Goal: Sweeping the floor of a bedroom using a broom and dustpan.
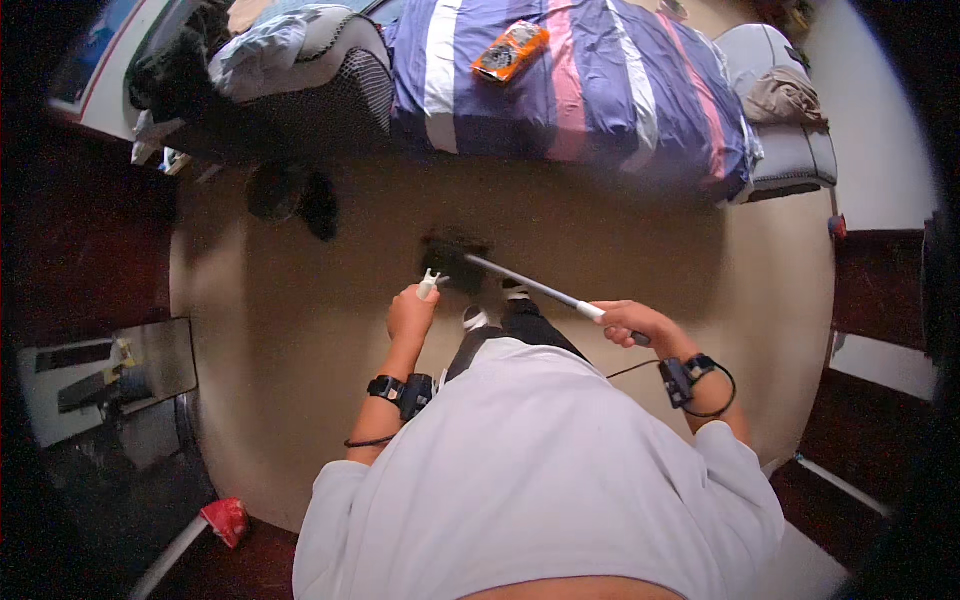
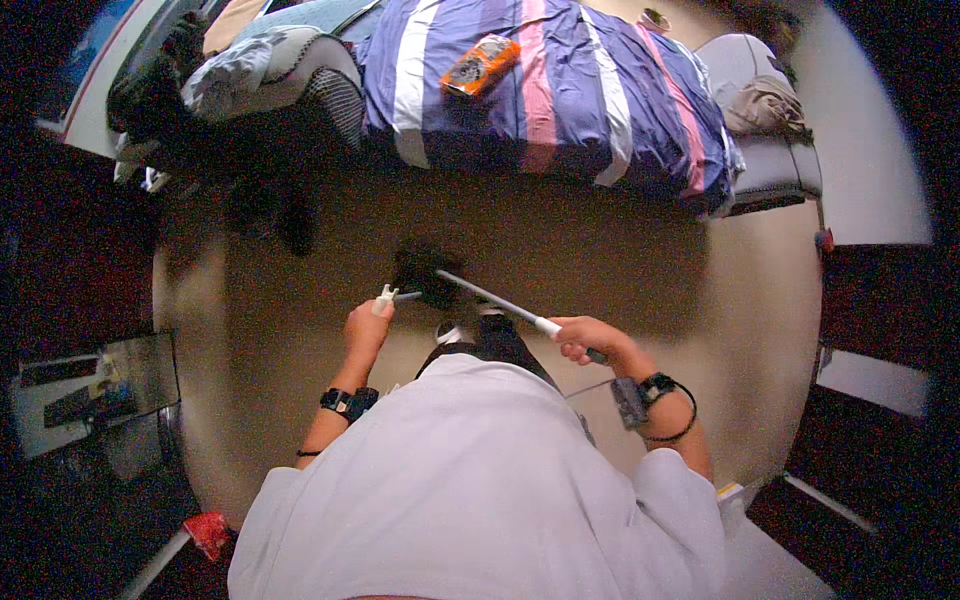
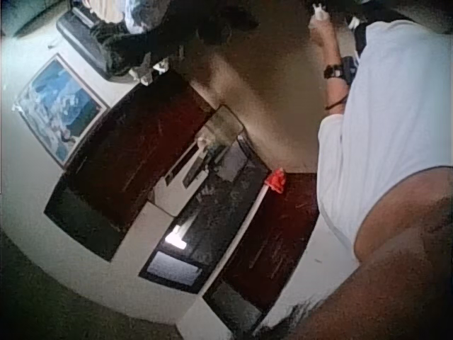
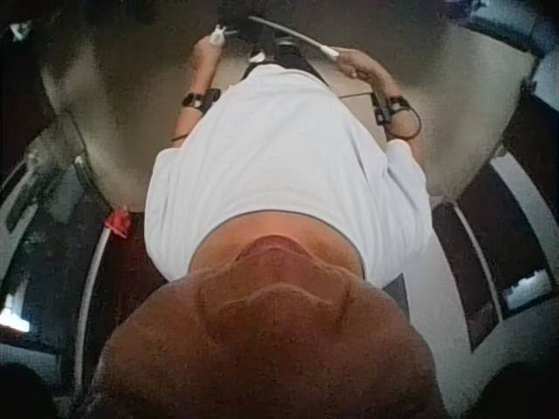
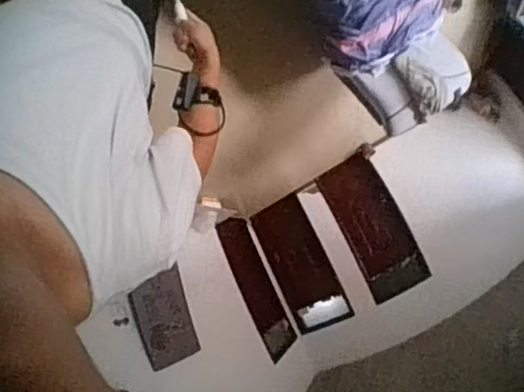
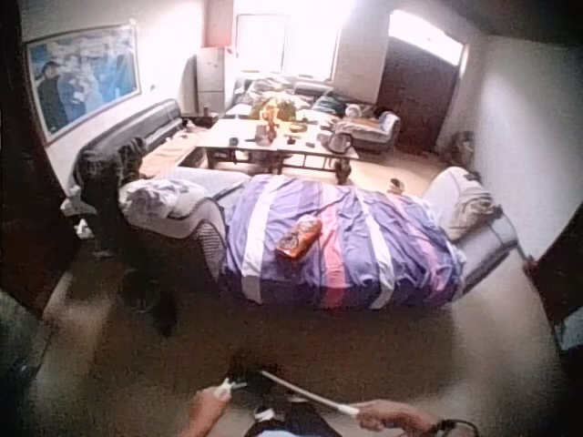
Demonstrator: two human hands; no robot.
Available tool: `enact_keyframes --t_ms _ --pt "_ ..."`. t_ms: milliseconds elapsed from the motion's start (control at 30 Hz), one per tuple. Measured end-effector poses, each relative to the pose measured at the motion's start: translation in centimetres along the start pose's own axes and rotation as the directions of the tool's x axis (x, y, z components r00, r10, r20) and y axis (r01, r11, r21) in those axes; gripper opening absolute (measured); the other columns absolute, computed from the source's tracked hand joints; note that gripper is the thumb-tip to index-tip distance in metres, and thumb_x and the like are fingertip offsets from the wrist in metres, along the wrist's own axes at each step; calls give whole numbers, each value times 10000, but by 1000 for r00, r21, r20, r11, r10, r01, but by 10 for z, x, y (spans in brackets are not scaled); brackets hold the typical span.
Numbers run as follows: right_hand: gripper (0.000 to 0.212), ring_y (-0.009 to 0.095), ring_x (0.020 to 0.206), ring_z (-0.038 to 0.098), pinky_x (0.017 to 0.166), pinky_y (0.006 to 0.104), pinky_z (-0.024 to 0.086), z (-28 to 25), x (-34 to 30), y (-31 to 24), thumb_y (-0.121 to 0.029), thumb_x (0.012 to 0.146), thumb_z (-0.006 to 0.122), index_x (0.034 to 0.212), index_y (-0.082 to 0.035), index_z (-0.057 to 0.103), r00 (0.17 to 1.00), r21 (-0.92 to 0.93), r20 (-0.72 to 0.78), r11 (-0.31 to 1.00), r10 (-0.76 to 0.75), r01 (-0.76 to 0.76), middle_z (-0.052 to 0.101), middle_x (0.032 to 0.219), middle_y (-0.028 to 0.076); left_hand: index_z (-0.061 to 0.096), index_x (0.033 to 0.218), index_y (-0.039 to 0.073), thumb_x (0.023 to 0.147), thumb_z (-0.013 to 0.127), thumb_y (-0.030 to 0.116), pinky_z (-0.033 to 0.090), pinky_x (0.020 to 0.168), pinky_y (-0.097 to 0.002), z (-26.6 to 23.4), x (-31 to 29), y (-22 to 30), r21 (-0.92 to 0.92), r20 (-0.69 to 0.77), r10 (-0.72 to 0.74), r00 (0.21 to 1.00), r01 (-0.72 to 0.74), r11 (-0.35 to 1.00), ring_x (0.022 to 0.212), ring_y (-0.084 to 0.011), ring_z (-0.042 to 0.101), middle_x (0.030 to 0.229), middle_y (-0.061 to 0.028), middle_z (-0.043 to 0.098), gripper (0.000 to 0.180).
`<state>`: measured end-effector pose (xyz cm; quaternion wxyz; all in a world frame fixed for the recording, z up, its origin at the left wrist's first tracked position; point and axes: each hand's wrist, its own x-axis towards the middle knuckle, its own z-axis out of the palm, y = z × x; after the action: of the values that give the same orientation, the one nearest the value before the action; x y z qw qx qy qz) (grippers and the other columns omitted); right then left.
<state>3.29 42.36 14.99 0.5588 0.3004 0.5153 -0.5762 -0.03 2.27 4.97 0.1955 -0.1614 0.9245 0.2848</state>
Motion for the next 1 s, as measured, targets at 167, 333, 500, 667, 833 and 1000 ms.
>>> enact_keyframes --t_ms 167,333,500,667,833,1000 --pt "620 32 460 379 378 182 323 8 -37 2 -141 900 532 1466 -150 280 998 4 -43 998 -56 56 456 677 -21 691 932 75 813 607 424 495 730 -467 -3 8 -11 -76 27 20 999 -18 997 849 -390 636 896 -181 675 378" --pt "375 57 452 451 368 239 410 -4 10 -9 -146 903 531 1265 -75 462 950 -117 -100 951 -296 285 456 604 -17 698 950 90 803 617 434 497 727 -456 0 0 3 -120 107 -14 994 26 992 839 -366 648 886 -161 684 383" --pt "505 82 451 459 375 252 412 -1 60 -30 -130 901 515 1387 -103 380 939 -293 -188 929 -288 226 452 607 -12 700 966 94 796 620 430 500 725 -448 17 5 17 -106 49 9 999 -4 994 833 -364 651 879 -170 684 384" --pt "392 88 475 465 388 249 412 -52 51 -6 -107 892 527 1272 -84 433 984 -232 -149 971 -93 57 464 615 -5 699 955 73 791 623 424 500 721 -453 34 15 49 -121 46 10 999 -4 993 841 -378 649 884 -192 677 394" --pt "544 54 486 439 387 231 374 -131 -9 -5 -136 903 527 1420 -121 357 996 -168 38 982 -82 88 469 628 -31 700 947 63 792 629 421 500 716 -453 60 16 91 -89 28 12 1000 -9 996 838 -385 647 874 -199 675 396" --pt "495 46 490 422 402 221 357 -167 -72 -12 -162 905 527 1386 -127 418 978 -116 -136 983 -158 143 470 648 -43 704 945 79 795 629 428 502 715 -451 75 0 127 -68 18 -34 999 35 997 839 -374 653 879 -192 678 387"
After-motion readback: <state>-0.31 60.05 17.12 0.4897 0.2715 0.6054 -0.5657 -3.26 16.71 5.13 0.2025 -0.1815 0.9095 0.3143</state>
